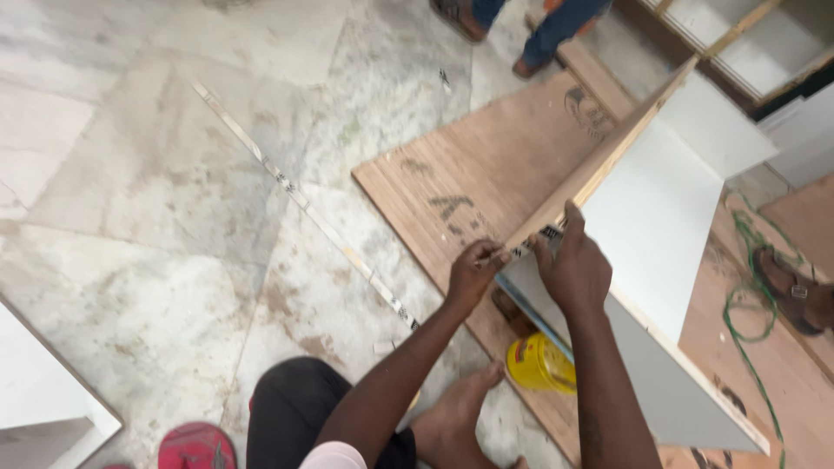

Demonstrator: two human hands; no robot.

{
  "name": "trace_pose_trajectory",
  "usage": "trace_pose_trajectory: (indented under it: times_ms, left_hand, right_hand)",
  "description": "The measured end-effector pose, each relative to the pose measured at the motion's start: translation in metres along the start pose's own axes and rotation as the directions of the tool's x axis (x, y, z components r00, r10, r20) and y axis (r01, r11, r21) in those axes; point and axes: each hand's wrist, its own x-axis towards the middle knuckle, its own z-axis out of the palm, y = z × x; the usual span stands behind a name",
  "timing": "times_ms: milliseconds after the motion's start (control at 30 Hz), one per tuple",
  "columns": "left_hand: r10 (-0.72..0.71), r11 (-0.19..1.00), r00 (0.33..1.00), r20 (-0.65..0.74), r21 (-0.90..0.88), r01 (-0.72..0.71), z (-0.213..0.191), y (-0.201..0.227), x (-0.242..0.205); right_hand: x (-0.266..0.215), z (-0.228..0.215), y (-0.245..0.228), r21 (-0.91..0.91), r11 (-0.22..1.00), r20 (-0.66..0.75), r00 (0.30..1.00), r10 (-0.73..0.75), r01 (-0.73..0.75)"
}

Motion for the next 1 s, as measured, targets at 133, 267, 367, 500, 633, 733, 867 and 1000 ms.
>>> trace_pose_trajectory:
  times_ms: [133, 267, 367, 500, 633, 733, 867, 1000]
  left_hand:
    - [0.076, 0.997, 0.996, 0.055, 0.025, -0.077, 0.01, 0.035, 0.002]
    - [0.089, 0.995, 0.993, 0.072, 0.046, -0.092, 0.01, 0.054, 0.003]
    - [0.04, 0.999, 0.994, 0.098, -0.004, -0.04, 0.013, 0.062, 0.007]
    - [0.0, 0.994, 0.986, 0.168, -0.111, 0.019, 0.018, 0.06, 0.017]
    - [-0.024, 0.967, 0.969, 0.247, -0.239, 0.085, 0.015, 0.053, 0.03]
    - [-0.019, 0.978, 0.966, 0.259, -0.195, 0.072, 0.013, 0.052, 0.031]
    - [0.056, 0.998, 0.968, 0.243, -0.052, -0.045, 0.008, 0.058, 0.025]
    - [0.082, 0.994, 0.97, 0.229, 0.05, -0.096, 0.003, 0.062, 0.018]
  right_hand:
    - [-0.002, -0.002, 0.001, 0.009, 0.998, 0.014, 0.998, 0.062, -0.062]
    - [0.001, -0.004, 0.0, 0.034, 0.995, 0.031, 0.995, 0.095, -0.096]
    - [0.003, -0.005, 0.0, 0.046, 0.991, 0.053, 0.991, 0.125, -0.127]
    - [0.004, -0.006, 0.001, 0.039, 0.985, 0.101, 0.981, 0.163, -0.167]
    - [0.006, -0.006, 0.001, 0.019, 0.982, 0.125, 0.975, 0.185, -0.189]
    - [0.005, -0.003, 0.002, 0.03, 0.982, 0.104, 0.978, 0.18, -0.184]
    - [0.004, -0.002, 0.003, 0.017, 0.983, 0.112, 0.978, 0.178, -0.181]
    - [0.004, 0.0, 0.005, 0.027, 0.986, 0.099, 0.981, 0.164, -0.168]
